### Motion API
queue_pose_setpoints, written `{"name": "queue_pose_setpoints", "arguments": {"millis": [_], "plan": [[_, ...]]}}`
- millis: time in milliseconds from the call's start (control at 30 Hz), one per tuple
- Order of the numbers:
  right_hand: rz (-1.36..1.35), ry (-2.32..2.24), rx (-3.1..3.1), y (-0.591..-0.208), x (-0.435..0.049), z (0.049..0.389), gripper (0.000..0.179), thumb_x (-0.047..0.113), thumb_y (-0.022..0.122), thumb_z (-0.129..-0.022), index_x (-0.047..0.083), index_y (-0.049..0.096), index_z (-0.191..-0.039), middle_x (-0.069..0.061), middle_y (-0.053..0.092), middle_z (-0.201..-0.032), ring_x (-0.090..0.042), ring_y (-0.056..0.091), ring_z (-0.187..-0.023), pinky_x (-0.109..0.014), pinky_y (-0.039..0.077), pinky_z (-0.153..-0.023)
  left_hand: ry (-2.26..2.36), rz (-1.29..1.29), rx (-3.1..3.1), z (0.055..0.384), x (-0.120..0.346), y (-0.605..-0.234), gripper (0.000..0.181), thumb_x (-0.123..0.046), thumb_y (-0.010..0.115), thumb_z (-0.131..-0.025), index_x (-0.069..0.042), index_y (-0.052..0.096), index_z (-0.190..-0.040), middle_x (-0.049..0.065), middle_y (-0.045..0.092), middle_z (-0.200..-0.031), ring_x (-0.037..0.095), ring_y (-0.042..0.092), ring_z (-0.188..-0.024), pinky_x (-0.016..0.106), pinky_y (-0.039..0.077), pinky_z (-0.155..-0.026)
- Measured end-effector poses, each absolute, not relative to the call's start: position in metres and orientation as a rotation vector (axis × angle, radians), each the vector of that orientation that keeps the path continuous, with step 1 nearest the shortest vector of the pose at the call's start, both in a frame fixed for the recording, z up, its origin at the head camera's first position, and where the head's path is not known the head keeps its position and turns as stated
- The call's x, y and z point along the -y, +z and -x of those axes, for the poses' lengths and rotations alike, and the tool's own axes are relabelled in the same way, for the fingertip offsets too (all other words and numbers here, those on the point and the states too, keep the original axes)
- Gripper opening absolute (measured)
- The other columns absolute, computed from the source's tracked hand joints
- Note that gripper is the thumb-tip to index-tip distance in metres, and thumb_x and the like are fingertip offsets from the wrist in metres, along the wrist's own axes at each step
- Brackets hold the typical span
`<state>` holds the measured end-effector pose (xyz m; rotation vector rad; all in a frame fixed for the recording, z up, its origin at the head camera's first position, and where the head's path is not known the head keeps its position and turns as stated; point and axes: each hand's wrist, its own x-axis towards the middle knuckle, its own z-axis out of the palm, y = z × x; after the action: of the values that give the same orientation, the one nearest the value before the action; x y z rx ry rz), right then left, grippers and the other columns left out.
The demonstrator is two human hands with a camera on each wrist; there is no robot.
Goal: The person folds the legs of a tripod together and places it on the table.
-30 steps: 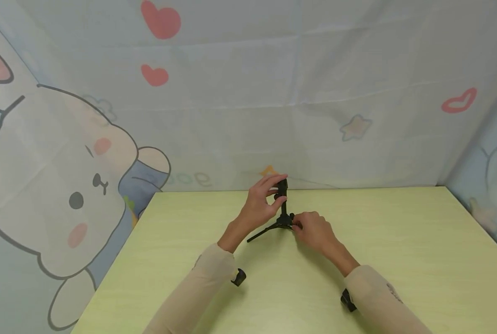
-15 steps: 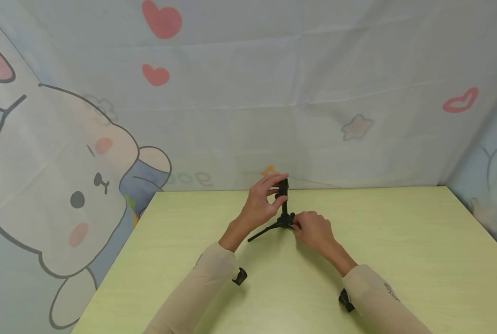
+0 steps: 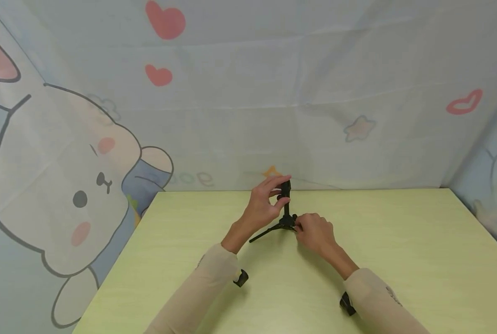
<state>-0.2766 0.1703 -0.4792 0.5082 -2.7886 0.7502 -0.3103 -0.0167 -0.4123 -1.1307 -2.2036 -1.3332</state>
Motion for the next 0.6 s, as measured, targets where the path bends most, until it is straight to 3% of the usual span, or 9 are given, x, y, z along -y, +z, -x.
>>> {"name": "queue_pose_setpoints", "arguments": {"millis": [367,600], "plan": [[-0.513,0.753,2.768,-0.4795,-0.1718,0.2753,0.011,0.002,0.073,-0.091,0.009,0.078,-0.084,0.002,0.066,-0.075,-0.015,0.055,-0.060,-0.033,0.043,-0.044,-1.301,1.128,2.202,0.3100,0.0143,-0.4128,0.054,0.011,0.071,-0.092,0.001,0.058,-0.143,0.018,0.058,-0.137,0.029,0.063,-0.120,0.017,0.055,-0.095],[-0.527,0.775,2.758,-0.4792,-0.1719,0.2757,0.013,0.001,0.071,-0.091,0.009,0.076,-0.082,0.002,0.064,-0.074,-0.014,0.051,-0.059,-0.030,0.041,-0.044,-1.296,1.127,2.201,0.3092,0.0146,-0.4119,0.054,0.011,0.071,-0.092,0.001,0.058,-0.143,0.018,0.058,-0.137,0.029,0.063,-0.120,0.016,0.054,-0.095]]}}
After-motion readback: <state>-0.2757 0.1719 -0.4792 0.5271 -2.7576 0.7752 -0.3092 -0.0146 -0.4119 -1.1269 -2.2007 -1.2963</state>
